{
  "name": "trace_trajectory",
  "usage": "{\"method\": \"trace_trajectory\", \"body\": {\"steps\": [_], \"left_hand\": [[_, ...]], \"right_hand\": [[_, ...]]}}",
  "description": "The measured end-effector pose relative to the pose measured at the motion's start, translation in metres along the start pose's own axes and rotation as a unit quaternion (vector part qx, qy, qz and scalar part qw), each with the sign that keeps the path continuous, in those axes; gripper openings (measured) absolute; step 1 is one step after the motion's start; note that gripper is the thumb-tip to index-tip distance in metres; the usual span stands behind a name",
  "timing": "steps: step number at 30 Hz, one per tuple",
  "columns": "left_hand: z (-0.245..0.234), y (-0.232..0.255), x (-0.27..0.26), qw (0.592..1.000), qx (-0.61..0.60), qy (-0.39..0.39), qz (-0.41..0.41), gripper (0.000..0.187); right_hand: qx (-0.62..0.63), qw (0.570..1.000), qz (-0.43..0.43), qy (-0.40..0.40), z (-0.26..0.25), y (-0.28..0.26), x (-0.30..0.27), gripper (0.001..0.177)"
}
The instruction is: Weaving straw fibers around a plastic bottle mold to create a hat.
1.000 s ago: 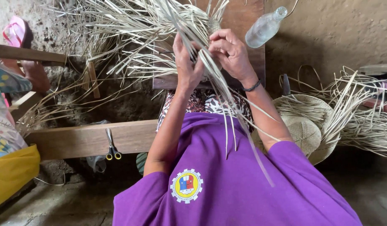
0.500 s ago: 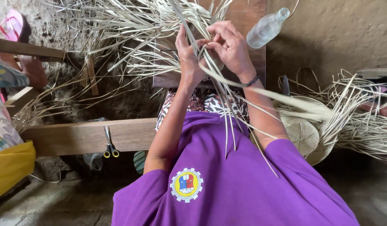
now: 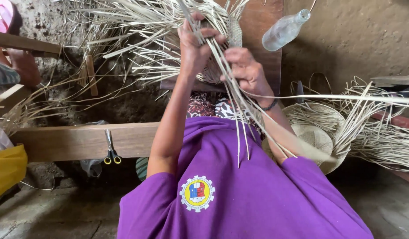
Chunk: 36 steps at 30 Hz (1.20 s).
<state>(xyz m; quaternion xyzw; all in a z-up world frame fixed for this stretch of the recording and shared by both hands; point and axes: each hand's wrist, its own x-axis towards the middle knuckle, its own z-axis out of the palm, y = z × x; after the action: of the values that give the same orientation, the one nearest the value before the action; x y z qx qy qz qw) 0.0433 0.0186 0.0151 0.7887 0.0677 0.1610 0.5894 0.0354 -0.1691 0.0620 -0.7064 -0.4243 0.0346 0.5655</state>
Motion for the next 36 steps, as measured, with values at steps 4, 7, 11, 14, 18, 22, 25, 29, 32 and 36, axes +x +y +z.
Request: {"method": "trace_trajectory", "body": {"steps": [4,7,11,14,18,22,25,29,32,36], "left_hand": [[-0.012,-0.043,0.039,0.909,-0.407,-0.053,-0.076,0.021],[-0.027,-0.06,0.062,0.925,-0.354,-0.018,-0.139,0.011],[-0.048,-0.093,0.085,0.943,-0.195,0.136,-0.231,0.038],[-0.075,-0.039,0.07,0.933,-0.188,0.145,-0.27,0.03],[-0.071,-0.003,0.021,0.966,-0.159,0.132,-0.154,0.032],[-0.049,0.047,-0.03,0.987,-0.032,0.01,-0.154,0.036],[-0.03,0.038,-0.052,0.993,0.026,-0.01,-0.115,0.04],[-0.022,0.03,-0.056,0.995,0.035,0.013,-0.088,0.042],[-0.024,0.03,-0.054,0.995,0.024,0.014,-0.092,0.043],[-0.023,0.031,-0.054,0.992,0.012,0.015,-0.126,0.045]], "right_hand": [[0.06,0.996,0.036,-0.048,0.003,0.002,-0.013,0.034],[0.05,0.994,0.074,-0.058,0.0,-0.005,-0.017,0.035],[-0.021,0.96,0.268,-0.083,0.001,-0.022,-0.012,0.014],[-0.192,0.978,0.069,0.043,-0.003,-0.025,0.004,0.007],[-0.298,0.953,0.041,0.036,-0.007,-0.013,0.023,0.01],[-0.357,0.928,0.104,0.004,-0.004,-0.003,0.032,0.013],[-0.388,0.909,0.148,0.011,0.002,-0.002,0.033,0.017],[-0.393,0.908,0.143,0.038,0.008,-0.006,0.037,0.008],[-0.388,0.908,0.15,0.045,0.009,0.001,0.04,0.023],[-0.437,0.894,0.095,0.044,0.011,0.007,0.045,0.014]]}}
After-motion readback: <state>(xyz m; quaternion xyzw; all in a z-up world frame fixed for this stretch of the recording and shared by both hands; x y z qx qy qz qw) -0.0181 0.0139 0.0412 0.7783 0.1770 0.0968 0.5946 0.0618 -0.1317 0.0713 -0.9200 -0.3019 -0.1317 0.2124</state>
